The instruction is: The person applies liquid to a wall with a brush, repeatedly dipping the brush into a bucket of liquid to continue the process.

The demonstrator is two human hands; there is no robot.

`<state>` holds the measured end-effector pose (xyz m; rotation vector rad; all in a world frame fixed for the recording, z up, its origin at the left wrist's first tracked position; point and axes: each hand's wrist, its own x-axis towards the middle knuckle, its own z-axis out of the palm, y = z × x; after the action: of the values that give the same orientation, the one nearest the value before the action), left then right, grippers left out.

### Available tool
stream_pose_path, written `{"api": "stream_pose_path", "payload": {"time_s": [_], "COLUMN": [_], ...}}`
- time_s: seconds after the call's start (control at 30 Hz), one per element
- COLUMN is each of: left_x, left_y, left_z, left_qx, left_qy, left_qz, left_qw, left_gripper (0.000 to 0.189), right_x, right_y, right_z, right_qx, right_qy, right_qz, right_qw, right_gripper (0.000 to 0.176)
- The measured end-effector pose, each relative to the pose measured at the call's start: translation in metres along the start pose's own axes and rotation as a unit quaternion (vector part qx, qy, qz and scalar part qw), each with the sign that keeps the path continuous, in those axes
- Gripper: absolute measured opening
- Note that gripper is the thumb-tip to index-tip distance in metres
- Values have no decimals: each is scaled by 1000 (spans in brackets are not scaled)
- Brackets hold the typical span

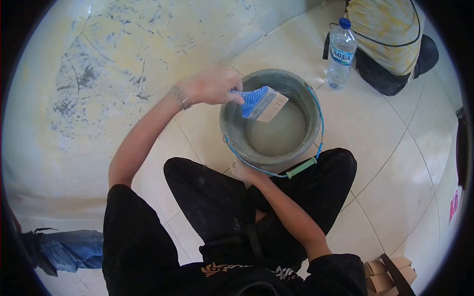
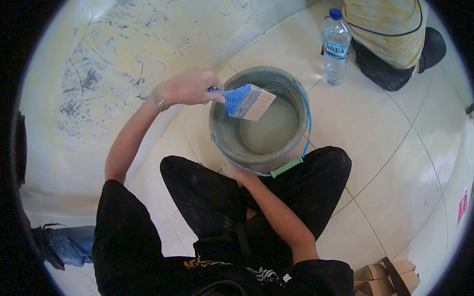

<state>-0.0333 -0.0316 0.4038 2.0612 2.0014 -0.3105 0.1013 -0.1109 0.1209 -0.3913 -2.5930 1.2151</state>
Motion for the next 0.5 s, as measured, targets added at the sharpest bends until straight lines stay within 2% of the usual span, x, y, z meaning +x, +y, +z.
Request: {"api": "stream_pose_path", "payload": {"time_s": [0.03,0.13,0.23,0.33,0.5], "left_x": [14,52,76,89,100], "left_y": [-3,-4,5,6,2], "left_z": [7,25,26,31,45], "left_qx": [-1,56,42,62,71], "left_qy": [-9,-57,-172,-208,-215], "left_qz": [33,36,-16,-27,-21], "left_qw": [999,996,984,976,974], "left_gripper": [30,30,29,29,29], "right_x": [-2,-1,-4,-5,-2], "right_y": [4,3,1,3,8], "right_z": [5,0,1,8,24], "right_qx": [-17,-38,-6,32,24], "right_qy": [46,45,59,-4,40], "right_qz": [-30,-33,-29,22,-2], "right_qw": [998,998,998,999,999], "right_gripper": [69,69,67,59,52]}}
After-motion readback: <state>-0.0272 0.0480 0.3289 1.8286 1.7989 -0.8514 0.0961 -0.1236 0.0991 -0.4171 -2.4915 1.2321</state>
